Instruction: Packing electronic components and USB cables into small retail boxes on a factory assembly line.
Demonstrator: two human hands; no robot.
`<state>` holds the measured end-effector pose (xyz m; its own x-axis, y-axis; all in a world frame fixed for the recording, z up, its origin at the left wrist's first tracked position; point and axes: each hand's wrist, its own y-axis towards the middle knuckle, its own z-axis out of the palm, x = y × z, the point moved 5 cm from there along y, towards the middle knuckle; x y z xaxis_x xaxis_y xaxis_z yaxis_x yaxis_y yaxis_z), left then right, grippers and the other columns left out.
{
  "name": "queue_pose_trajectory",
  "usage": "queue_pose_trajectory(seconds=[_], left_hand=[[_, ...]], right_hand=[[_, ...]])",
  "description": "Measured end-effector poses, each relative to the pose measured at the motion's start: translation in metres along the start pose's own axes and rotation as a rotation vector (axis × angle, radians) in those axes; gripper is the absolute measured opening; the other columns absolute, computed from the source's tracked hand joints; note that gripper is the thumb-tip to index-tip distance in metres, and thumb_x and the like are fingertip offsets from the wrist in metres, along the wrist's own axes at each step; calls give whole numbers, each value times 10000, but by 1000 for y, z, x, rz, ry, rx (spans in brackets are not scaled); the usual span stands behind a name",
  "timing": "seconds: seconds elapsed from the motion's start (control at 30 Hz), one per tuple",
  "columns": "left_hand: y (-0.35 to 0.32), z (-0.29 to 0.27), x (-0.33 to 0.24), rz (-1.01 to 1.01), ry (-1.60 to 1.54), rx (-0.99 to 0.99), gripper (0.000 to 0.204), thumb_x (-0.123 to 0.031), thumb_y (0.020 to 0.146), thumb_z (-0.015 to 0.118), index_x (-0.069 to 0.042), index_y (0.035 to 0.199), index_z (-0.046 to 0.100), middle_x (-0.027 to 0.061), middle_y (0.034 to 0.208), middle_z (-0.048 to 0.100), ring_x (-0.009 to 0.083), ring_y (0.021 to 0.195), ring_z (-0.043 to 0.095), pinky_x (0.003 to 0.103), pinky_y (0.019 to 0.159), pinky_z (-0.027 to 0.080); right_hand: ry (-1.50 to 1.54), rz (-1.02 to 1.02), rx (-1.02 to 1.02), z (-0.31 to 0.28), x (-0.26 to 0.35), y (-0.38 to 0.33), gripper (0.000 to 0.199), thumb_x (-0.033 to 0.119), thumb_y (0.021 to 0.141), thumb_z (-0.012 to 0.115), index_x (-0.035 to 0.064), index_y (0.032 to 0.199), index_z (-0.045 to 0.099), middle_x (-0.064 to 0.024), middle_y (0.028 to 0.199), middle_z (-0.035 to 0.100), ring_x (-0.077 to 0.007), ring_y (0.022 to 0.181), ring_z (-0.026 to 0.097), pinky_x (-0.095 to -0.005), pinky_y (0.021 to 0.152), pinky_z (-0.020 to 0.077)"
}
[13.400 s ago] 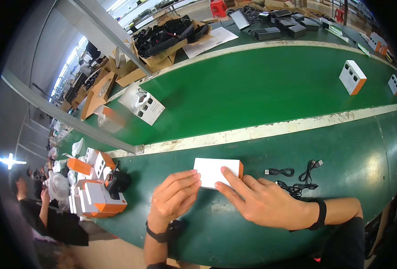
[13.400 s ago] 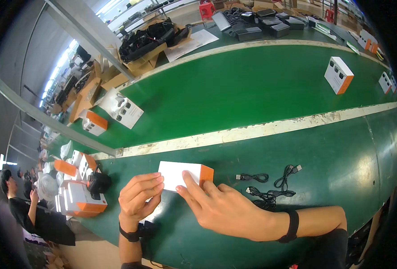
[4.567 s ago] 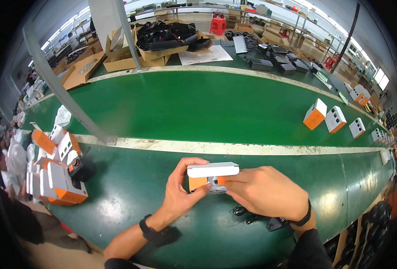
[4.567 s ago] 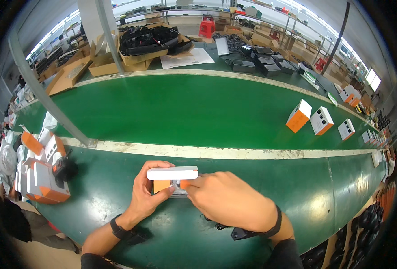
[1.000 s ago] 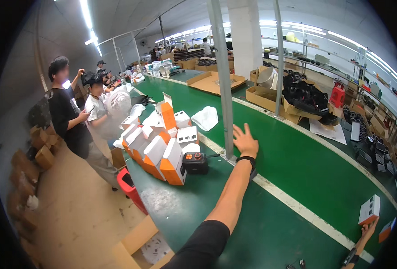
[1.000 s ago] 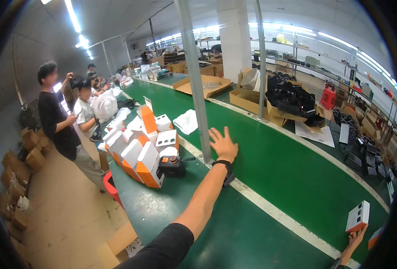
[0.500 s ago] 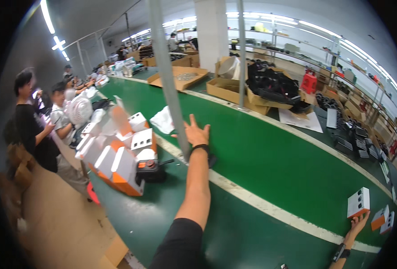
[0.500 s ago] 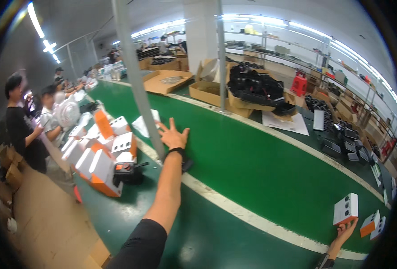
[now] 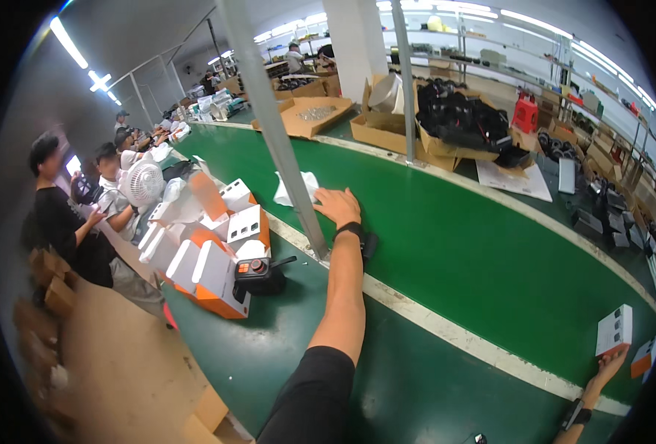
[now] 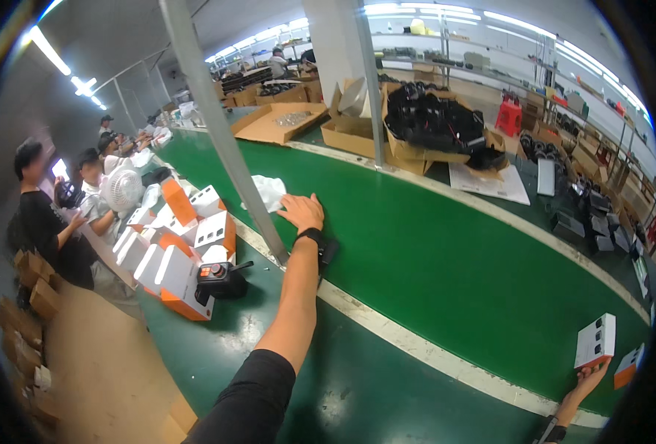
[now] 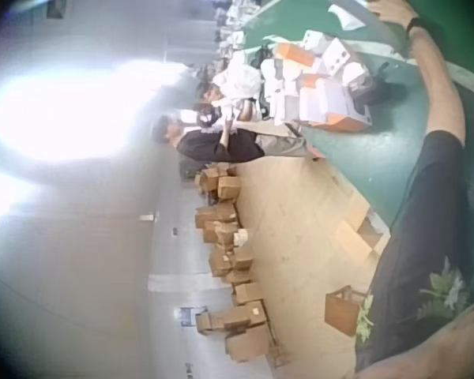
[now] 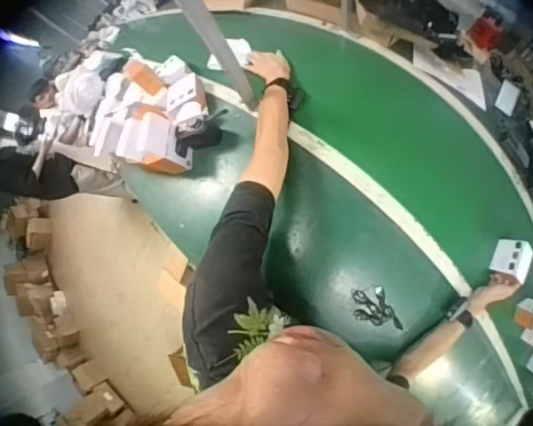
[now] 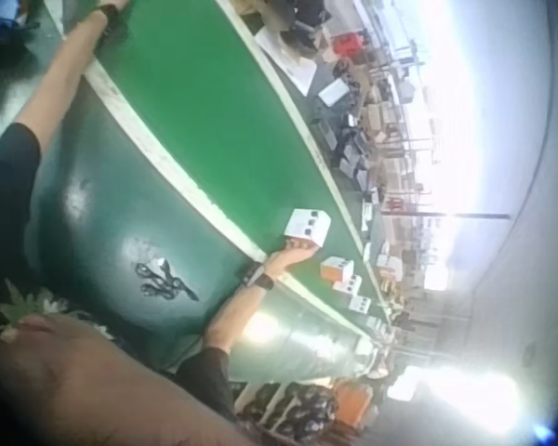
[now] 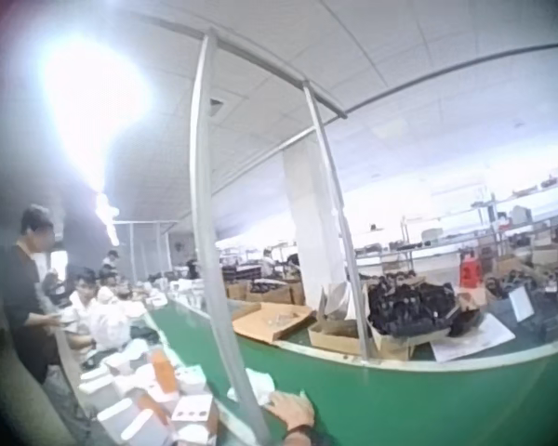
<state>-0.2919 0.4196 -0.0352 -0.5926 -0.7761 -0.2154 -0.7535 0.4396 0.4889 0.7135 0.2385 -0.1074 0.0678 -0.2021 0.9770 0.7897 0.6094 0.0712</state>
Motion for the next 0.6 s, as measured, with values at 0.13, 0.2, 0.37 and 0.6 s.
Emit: queue_pose_trajectory(seconds=[0.13, 0.2, 0.37, 0.6], left_hand=[[-19, -25, 5, 270, -228, 6, 231, -165, 949, 646, 22, 961, 782, 227, 1135, 675, 387, 1159, 618, 437, 1013, 487], [-49, -59, -13, 359, -607, 120, 169, -45, 888, 676, 102, 932, 747, 316, 1122, 675, 473, 1097, 634, 563, 968, 534], [-164, -246, 7, 1059, -1097, 108, 374, -50, 927, 746, -22, 1299, 714, 175, 1247, 670, 371, 1170, 636, 443, 1009, 530], [-150, -452, 193, 1179, -872, -551, 285, 137, 791, 759, 45, 1061, 771, 192, 1071, 708, 345, 954, 697, 419, 789, 581]], right_hand=[[-41, -6, -29, 32, -7, -16, 508, 507, 1128, 452, 202, 1523, 546, 38, 981, 651, -26, 615, 491, -199, 542, 389], [-7, -55, -71, 37, 9, -39, 496, 526, 1122, 454, 203, 1478, 576, 36, 928, 622, -28, 625, 500, -206, 544, 386], [22, -3, -49, 27, 18, -41, 500, 565, 1103, 474, 192, 1410, 599, 29, 897, 585, -66, 694, 528, -227, 604, 400], [21, -139, -60, 30, 3, -33, 525, 551, 1099, 481, 128, 1388, 597, -4, 998, 648, -105, 714, 571, -265, 531, 414]])
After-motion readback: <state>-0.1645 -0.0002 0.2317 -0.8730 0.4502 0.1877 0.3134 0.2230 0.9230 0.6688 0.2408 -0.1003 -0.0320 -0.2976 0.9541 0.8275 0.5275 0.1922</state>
